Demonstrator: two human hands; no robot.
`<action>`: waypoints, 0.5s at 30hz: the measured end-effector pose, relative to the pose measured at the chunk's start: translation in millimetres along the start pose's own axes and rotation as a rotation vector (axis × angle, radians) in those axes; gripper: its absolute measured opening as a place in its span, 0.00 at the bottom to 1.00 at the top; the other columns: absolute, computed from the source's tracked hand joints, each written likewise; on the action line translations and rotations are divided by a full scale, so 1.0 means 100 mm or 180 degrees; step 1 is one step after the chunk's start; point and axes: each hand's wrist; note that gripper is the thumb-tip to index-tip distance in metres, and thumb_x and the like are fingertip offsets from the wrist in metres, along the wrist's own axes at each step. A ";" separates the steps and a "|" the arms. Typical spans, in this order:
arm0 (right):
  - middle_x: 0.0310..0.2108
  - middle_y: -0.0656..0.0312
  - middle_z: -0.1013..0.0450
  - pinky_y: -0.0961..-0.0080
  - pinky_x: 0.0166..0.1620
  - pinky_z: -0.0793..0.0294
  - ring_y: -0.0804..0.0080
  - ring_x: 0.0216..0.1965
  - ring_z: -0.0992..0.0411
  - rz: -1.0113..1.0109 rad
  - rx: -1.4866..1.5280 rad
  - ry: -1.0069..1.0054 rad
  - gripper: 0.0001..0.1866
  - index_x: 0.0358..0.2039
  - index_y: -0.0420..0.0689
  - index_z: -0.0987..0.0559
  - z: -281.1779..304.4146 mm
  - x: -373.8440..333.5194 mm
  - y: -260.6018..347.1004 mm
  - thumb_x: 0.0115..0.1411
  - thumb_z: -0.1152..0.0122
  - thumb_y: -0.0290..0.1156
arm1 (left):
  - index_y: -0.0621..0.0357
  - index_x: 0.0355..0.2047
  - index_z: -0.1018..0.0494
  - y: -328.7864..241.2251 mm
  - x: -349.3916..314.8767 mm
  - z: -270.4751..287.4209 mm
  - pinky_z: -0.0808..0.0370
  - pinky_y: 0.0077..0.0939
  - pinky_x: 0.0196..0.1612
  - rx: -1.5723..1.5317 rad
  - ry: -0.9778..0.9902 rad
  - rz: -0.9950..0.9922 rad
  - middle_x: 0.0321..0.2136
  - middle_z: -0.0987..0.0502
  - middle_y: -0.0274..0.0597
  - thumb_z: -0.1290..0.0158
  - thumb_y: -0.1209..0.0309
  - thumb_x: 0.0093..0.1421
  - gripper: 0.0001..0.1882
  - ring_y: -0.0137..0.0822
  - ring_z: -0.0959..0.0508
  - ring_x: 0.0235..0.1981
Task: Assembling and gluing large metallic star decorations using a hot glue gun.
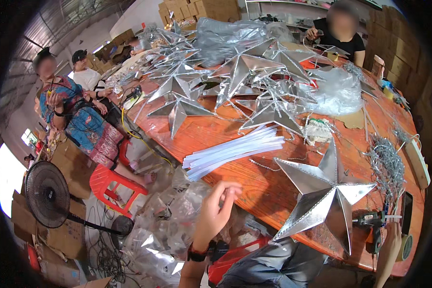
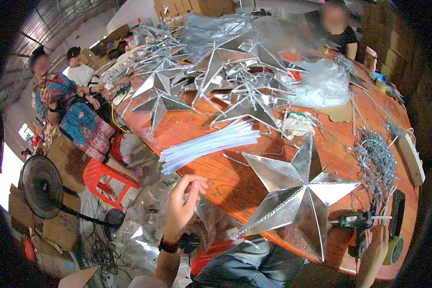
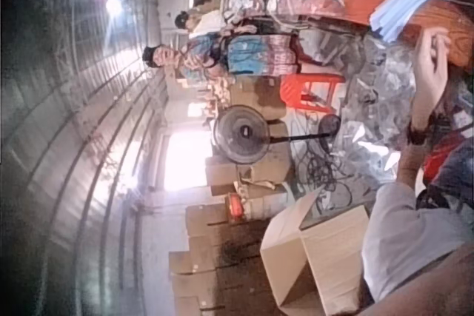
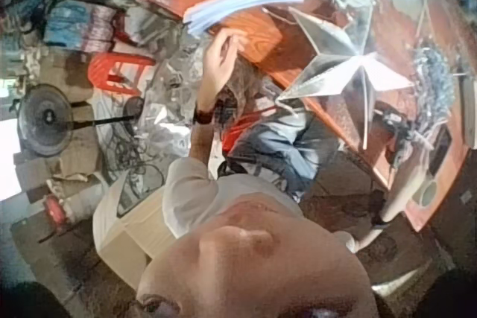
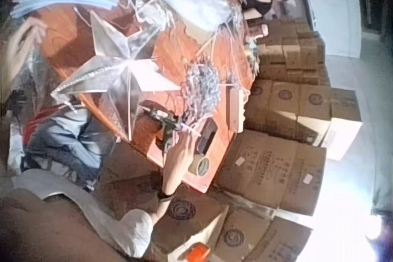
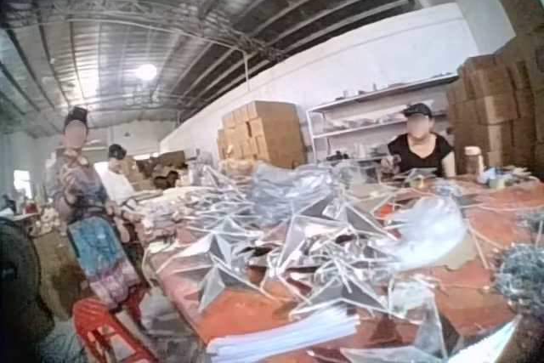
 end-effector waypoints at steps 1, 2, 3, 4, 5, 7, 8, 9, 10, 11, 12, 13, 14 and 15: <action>0.30 0.49 0.36 0.63 0.35 0.36 0.52 0.32 0.34 -0.0138 -0.0280 0.0199 0.05 0.33 0.35 0.32 -0.04 -0.02 -0.02 0.58 0.57 0.21 | 0.60 0.36 0.30 0.01 0.05 -0.06 0.33 0.16 0.25 -0.0196 -0.0152 -0.0102 0.26 0.25 0.38 0.56 0.77 0.59 0.06 0.25 0.26 0.24; 0.31 0.47 0.37 0.61 0.37 0.37 0.51 0.34 0.35 -0.0441 -0.0079 0.0270 0.06 0.32 0.35 0.32 -0.08 -0.07 0.07 0.59 0.57 0.23 | 0.60 0.36 0.30 -0.02 0.09 -0.13 0.34 0.14 0.24 -0.0373 -0.0251 -0.0022 0.25 0.25 0.37 0.55 0.78 0.58 0.07 0.22 0.28 0.22; 0.32 0.47 0.37 0.61 0.38 0.38 0.52 0.36 0.36 -0.0220 -0.0320 0.0307 0.06 0.31 0.35 0.32 -0.12 -0.12 0.05 0.59 0.57 0.25 | 0.60 0.36 0.30 0.00 0.15 -0.19 0.34 0.14 0.24 -0.0414 -0.0239 -0.0028 0.25 0.25 0.37 0.55 0.78 0.58 0.07 0.22 0.28 0.22; 0.33 0.47 0.37 0.60 0.39 0.39 0.50 0.36 0.36 -0.0241 -0.0381 0.0344 0.09 0.34 0.35 0.32 -0.12 -0.16 0.02 0.60 0.56 0.29 | 0.61 0.36 0.30 0.05 0.20 -0.26 0.34 0.13 0.26 -0.0408 -0.0270 -0.0131 0.25 0.27 0.36 0.57 0.77 0.60 0.07 0.21 0.30 0.23; 0.35 0.47 0.36 0.59 0.41 0.40 0.49 0.37 0.36 -0.0258 -0.0439 0.0380 0.12 0.36 0.34 0.32 -0.11 -0.20 0.00 0.61 0.56 0.32 | 0.62 0.36 0.30 0.08 0.25 -0.33 0.34 0.13 0.27 -0.0398 -0.0307 -0.0234 0.25 0.28 0.35 0.59 0.76 0.61 0.08 0.20 0.31 0.24; 0.36 0.48 0.35 0.62 0.41 0.39 0.52 0.37 0.36 -0.0110 -0.0549 0.0122 0.13 0.39 0.35 0.33 -0.18 -0.31 -0.08 0.60 0.54 0.32 | 0.61 0.35 0.29 0.15 0.32 -0.46 0.36 0.12 0.24 -0.0537 -0.0382 -0.0320 0.22 0.29 0.33 0.58 0.77 0.61 0.07 0.19 0.34 0.20; 0.37 0.49 0.34 0.64 0.41 0.38 0.54 0.38 0.35 0.0020 -0.0655 -0.0124 0.14 0.41 0.35 0.33 -0.20 -0.30 -0.04 0.59 0.51 0.32 | 0.61 0.36 0.29 0.14 0.33 -0.51 0.37 0.12 0.23 -0.0460 -0.0403 -0.0320 0.22 0.29 0.32 0.58 0.76 0.61 0.07 0.19 0.34 0.20; 0.37 0.49 0.34 0.64 0.41 0.38 0.54 0.38 0.35 0.0045 -0.0616 -0.0132 0.14 0.41 0.35 0.33 -0.17 -0.27 0.01 0.59 0.51 0.32 | 0.60 0.36 0.29 0.12 0.34 -0.54 0.38 0.12 0.22 -0.0384 -0.0425 -0.0321 0.21 0.29 0.32 0.57 0.76 0.61 0.07 0.18 0.35 0.19; 0.41 0.47 0.33 0.63 0.44 0.37 0.52 0.42 0.35 0.0187 -0.0793 -0.0114 0.16 0.41 0.36 0.30 -0.11 -0.18 0.20 0.58 0.49 0.36 | 0.59 0.36 0.29 0.17 0.33 -0.56 0.40 0.13 0.20 -0.0255 -0.0478 -0.0344 0.21 0.29 0.32 0.57 0.75 0.61 0.07 0.18 0.36 0.17; 0.44 0.45 0.32 0.62 0.48 0.36 0.51 0.46 0.35 0.0333 -0.0986 -0.0113 0.18 0.40 0.37 0.27 -0.03 -0.12 0.34 0.57 0.46 0.40 | 0.58 0.35 0.29 0.17 0.32 -0.53 0.41 0.13 0.20 -0.0211 -0.0466 -0.0295 0.21 0.29 0.31 0.56 0.75 0.60 0.07 0.17 0.37 0.17; 0.46 0.44 0.33 0.60 0.52 0.40 0.49 0.48 0.37 -0.0012 -0.0564 0.0317 0.22 0.41 0.37 0.27 -0.03 -0.07 0.38 0.58 0.49 0.44 | 0.58 0.35 0.29 0.17 0.31 -0.50 0.41 0.14 0.18 -0.0066 -0.0504 -0.0318 0.20 0.29 0.32 0.55 0.75 0.60 0.06 0.18 0.37 0.16; 0.41 0.47 0.30 0.63 0.45 0.34 0.54 0.41 0.31 -0.0017 -0.0493 0.0257 0.19 0.38 0.35 0.27 0.01 -0.01 0.51 0.58 0.47 0.41 | 0.58 0.35 0.29 0.17 0.31 -0.47 0.42 0.14 0.17 0.0062 -0.0538 -0.0342 0.19 0.29 0.33 0.54 0.75 0.59 0.06 0.18 0.38 0.15; 0.40 0.50 0.32 0.67 0.43 0.35 0.58 0.39 0.33 -0.0394 -0.0196 0.0501 0.17 0.42 0.36 0.30 -0.05 -0.06 0.28 0.58 0.47 0.36 | 0.58 0.34 0.29 0.13 0.31 -0.45 0.40 0.16 0.17 0.0010 -0.0508 -0.0313 0.19 0.29 0.35 0.54 0.74 0.59 0.05 0.21 0.37 0.14; 0.39 0.52 0.34 0.71 0.42 0.37 0.62 0.38 0.35 -0.0764 0.0111 0.0746 0.18 0.47 0.36 0.34 -0.15 -0.13 -0.06 0.57 0.47 0.30 | 0.58 0.34 0.29 0.12 0.30 -0.44 0.40 0.16 0.17 -0.0013 -0.0542 -0.0341 0.19 0.29 0.35 0.54 0.74 0.59 0.05 0.21 0.37 0.14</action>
Point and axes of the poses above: each hand's wrist, its own x-axis towards the middle knuckle, its own z-axis out of the back of the hand, y = z × x
